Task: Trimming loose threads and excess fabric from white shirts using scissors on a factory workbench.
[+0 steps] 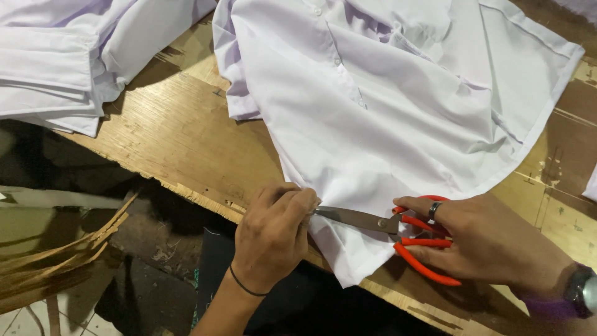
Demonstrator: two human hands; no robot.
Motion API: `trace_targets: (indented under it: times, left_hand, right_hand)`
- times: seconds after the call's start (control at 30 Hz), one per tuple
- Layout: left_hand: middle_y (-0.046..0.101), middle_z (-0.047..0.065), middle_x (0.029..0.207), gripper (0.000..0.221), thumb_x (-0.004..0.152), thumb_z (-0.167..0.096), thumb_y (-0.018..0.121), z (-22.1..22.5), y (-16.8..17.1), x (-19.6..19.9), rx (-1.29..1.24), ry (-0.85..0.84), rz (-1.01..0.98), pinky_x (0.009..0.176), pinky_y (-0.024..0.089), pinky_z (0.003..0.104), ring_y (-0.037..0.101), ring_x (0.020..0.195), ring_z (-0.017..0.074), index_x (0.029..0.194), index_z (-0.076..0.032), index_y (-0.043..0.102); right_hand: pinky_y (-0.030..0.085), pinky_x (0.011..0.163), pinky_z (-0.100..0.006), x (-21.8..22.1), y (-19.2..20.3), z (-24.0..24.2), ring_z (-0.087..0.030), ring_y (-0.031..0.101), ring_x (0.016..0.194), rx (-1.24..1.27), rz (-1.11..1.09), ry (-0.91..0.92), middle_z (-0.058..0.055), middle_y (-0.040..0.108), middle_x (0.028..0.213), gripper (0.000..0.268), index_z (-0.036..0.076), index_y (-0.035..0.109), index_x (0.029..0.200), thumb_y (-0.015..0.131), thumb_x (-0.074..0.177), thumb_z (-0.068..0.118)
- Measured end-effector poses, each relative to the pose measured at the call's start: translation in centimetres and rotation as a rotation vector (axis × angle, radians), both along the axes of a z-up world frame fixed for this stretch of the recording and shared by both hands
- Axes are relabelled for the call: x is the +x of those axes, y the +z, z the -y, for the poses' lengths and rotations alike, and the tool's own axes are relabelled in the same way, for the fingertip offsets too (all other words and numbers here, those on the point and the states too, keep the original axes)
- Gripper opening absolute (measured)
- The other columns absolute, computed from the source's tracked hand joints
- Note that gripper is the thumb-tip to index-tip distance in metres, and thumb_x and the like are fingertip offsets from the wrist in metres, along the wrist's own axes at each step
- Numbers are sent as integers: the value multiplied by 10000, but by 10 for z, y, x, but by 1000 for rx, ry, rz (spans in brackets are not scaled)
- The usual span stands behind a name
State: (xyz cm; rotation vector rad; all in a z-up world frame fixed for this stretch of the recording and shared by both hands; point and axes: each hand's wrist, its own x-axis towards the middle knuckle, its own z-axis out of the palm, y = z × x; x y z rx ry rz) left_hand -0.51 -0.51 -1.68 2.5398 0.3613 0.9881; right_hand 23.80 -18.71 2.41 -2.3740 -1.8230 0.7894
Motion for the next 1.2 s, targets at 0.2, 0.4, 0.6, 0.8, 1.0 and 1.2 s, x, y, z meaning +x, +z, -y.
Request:
trace_targets:
  times: [0.2, 0.4, 0.6, 0.8, 1.0, 1.2]
  left_hand:
    - [666, 87, 806, 162, 949, 88, 530, 0, -2, 0, -13, -4, 2, 775, 542, 417, 628, 840, 317, 1039, -33, 588]
    - [662, 95, 805, 167, 960, 93, 506, 0, -1, 0, -16, -19, 18, 779, 542, 419, 619, 819, 314, 1041, -28, 588]
    - [613, 69, 734, 125, 1003, 49, 497, 2, -2, 0, 4, -13, 10, 769, 538, 403, 630, 822, 305, 1043, -39, 577]
    - [651, 111, 850, 149, 995, 44, 511, 3, -1, 0, -46, -18, 45, 756, 555, 408, 637, 872, 314, 1051, -12, 637]
    - [704, 125, 917, 126, 1046, -121, 487, 17, 0, -14, -355, 163, 371, 827, 569, 313, 707, 847, 241, 1044, -10, 546]
    - [642, 335, 1094, 308, 1088, -113, 583, -60, -101, -144, -280, 623, 319, 935, 496, 425, 658, 1075, 413, 1151, 170, 478]
  right_hand:
    - [614, 625, -310, -3, 0, -2, -183, 836, 708, -37, 25, -18, 149, 874, 957, 630, 373, 643, 1363, 796, 772, 528]
    - [603, 675, -327, -4, 1, -3, -189, 815, 763, -93, 43, -64, 150, 880, 915, 609, 436, 632, 1365, 763, 782, 553]
    - [584, 631, -367, -5, 0, -2, -248, 797, 721, -1, 33, -16, 132, 864, 905, 626, 388, 639, 1362, 776, 774, 555]
    - [566, 673, -355, -5, 5, -4, -278, 777, 734, -53, 7, -8, 54, 843, 881, 627, 389, 615, 1392, 747, 804, 560]
    - [545, 647, -337, 4, 2, 5, -239, 749, 666, 49, -68, 0, 34, 804, 826, 606, 296, 626, 1376, 755, 830, 524]
    - [519, 623, -325, 20, -14, 7, -201, 739, 663, 213, -107, -96, 9, 766, 710, 678, 228, 642, 1385, 828, 792, 500]
